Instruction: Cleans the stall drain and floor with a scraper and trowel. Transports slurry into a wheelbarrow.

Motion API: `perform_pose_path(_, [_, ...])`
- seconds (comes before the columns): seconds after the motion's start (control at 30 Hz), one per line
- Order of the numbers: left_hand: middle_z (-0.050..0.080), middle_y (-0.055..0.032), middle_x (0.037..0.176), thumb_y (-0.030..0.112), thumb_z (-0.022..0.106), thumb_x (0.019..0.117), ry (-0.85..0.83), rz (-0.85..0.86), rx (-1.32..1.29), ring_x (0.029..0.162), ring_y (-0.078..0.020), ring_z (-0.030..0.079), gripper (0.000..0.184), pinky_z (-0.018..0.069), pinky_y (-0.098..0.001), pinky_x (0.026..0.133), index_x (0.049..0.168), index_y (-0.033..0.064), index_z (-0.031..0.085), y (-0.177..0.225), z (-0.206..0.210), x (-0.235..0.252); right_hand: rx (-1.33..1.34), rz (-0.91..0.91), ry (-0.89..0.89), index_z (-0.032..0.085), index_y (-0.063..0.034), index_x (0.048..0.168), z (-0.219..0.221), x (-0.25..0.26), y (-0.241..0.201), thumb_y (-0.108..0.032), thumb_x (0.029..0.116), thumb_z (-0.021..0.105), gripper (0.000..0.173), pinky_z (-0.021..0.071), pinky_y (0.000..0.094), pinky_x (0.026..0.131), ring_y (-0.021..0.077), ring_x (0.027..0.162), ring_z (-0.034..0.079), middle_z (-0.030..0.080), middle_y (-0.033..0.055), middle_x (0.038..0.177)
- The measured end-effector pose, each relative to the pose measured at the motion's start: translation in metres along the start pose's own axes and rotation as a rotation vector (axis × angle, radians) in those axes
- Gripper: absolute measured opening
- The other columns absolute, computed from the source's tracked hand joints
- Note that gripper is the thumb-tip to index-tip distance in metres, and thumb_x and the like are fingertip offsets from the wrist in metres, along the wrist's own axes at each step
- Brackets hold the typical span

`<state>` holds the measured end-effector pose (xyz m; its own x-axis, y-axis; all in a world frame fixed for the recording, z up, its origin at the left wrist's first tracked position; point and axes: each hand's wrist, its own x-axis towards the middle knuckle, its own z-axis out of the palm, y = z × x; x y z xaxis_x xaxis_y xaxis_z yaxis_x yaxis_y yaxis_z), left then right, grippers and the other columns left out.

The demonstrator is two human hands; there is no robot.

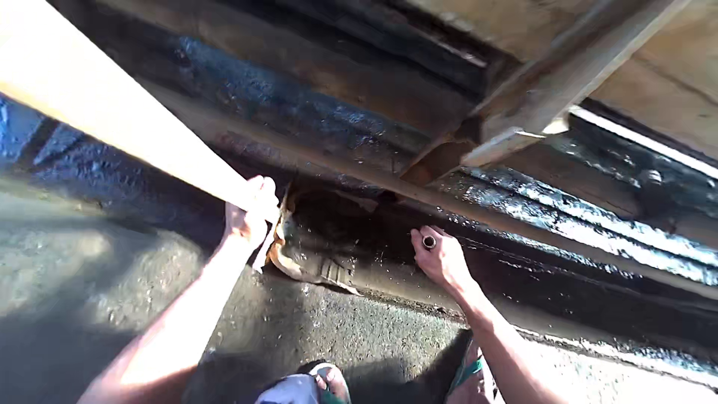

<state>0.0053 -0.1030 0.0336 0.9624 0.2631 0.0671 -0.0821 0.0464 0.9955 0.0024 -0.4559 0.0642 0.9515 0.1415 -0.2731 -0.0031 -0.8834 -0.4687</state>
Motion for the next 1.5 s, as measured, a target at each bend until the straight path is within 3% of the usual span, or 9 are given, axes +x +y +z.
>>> perform_pose_path(0.2, [0.057, 0.0159, 0.069, 0.013, 0.048, 0.0965, -0.002, -0.190, -0.030, 0.065, 0.0026, 0.058, 0.012, 0.0532, -0.0191, 0.067, 0.087, 0.0156, 0.056, 0.004, 0.154, -0.047, 0.099, 0.119, 0.033, 0.069, -0.0011, 0.092, -0.088, -0.071, 0.008, -0.033, 0.1042, 0.052, 0.038, 0.0545, 0.0452, 0.072, 0.0282, 0.083, 0.067, 0.066, 0.0162, 0.094])
perform_pose_path(0.4, [0.044, 0.0134, 0.051, 0.011, 0.043, 0.1000, -0.055, -0.264, -0.424, 0.046, -0.0015, 0.046, 0.035, 0.0467, -0.0204, 0.054, 0.068, 0.0233, 0.049, -0.030, 0.276, -0.069, 0.179, 0.296, -0.086, 0.071, -0.0073, 0.103, -0.123, -0.114, 0.033, -0.047, 0.1059, 0.050, 0.045, 0.0552, 0.0378, 0.079, 0.0230, 0.091, 0.064, 0.060, 0.0143, 0.108])
perform_pose_path(0.5, [0.047, 0.0119, 0.048, 0.013, 0.031, 0.1042, -0.118, -0.374, -0.601, 0.045, -0.0028, 0.049, 0.046, 0.0490, -0.0214, 0.054, 0.063, 0.0232, 0.049, -0.059, 0.320, -0.075, 0.207, 0.385, -0.129, 0.070, -0.0086, 0.118, -0.132, -0.134, 0.049, -0.050, 0.1068, 0.048, 0.048, 0.0538, 0.0472, 0.088, 0.0300, 0.101, 0.067, 0.067, 0.0174, 0.109])
perform_pose_path(0.77, [0.047, 0.0101, 0.048, 0.015, 0.021, 0.1038, -0.132, -0.403, -0.841, 0.044, -0.0047, 0.049, 0.049, 0.0500, -0.0241, 0.053, 0.063, 0.0220, 0.049, -0.070, 0.424, -0.098, 0.201, 0.360, 0.107, 0.073, -0.0057, 0.106, -0.168, -0.177, 0.124, -0.040, 0.1054, 0.055, 0.038, 0.0538, 0.0402, 0.076, 0.0200, 0.082, 0.068, 0.071, 0.0111, 0.088])
perform_pose_path(0.93, [0.046, 0.0079, 0.048, 0.014, 0.023, 0.1004, -0.111, -0.361, -0.836, 0.045, -0.0075, 0.050, 0.046, 0.0510, -0.0261, 0.055, 0.061, 0.0203, 0.047, -0.075, 0.437, -0.106, 0.482, 0.352, -0.089, 0.070, -0.0074, 0.118, -0.211, -0.201, 0.172, -0.014, 0.0983, 0.065, 0.022, 0.0596, 0.0319, 0.081, 0.0098, 0.084, 0.071, 0.074, 0.0044, 0.098])
perform_pose_path(1.03, [0.047, 0.0088, 0.048, 0.013, 0.022, 0.0987, -0.108, -0.327, -0.759, 0.047, -0.0065, 0.052, 0.046, 0.0525, -0.0256, 0.058, 0.061, 0.0218, 0.047, -0.075, 0.434, -0.108, 0.883, 0.468, -0.230, 0.067, -0.0020, 0.120, -0.219, -0.206, 0.192, -0.004, 0.0989, 0.046, 0.030, 0.0622, 0.0355, 0.088, 0.0143, 0.092, 0.074, 0.075, 0.0072, 0.104])
perform_pose_path(1.13, [0.050, 0.0101, 0.051, 0.014, 0.026, 0.0971, -0.105, -0.253, -0.662, 0.050, -0.0049, 0.053, 0.044, 0.0518, -0.0252, 0.060, 0.062, 0.0242, 0.050, -0.076, 0.419, -0.106, 1.092, 0.616, -0.307, 0.068, -0.0034, 0.107, -0.211, -0.197, 0.201, -0.019, 0.0999, 0.031, 0.041, 0.0628, 0.0368, 0.080, 0.0165, 0.083, 0.075, 0.076, 0.0059, 0.091])
perform_pose_path(1.33, [0.055, 0.0125, 0.061, 0.019, 0.042, 0.0923, -0.006, -0.225, -0.604, 0.061, -0.0028, 0.057, 0.030, 0.0499, -0.0234, 0.065, 0.069, 0.0279, 0.059, -0.049, 0.372, -0.114, 1.054, 0.771, -0.460, 0.073, -0.0036, 0.105, -0.212, -0.183, 0.179, -0.015, 0.1009, 0.060, 0.018, 0.0645, 0.0346, 0.074, 0.0156, 0.073, 0.074, 0.075, 0.0041, 0.082])
perform_pose_path(1.5, [0.063, 0.0145, 0.070, 0.034, 0.057, 0.0935, 0.102, -0.266, -0.677, 0.072, -0.0010, 0.062, 0.022, 0.0519, -0.0225, 0.074, 0.076, 0.0309, 0.069, -0.009, 0.320, -0.118, 1.063, 0.903, -0.574, 0.053, -0.0052, 0.138, -0.219, -0.180, 0.136, -0.003, 0.0990, 0.054, 0.039, 0.0657, 0.0408, 0.072, 0.0204, 0.072, 0.075, 0.074, 0.0071, 0.085])
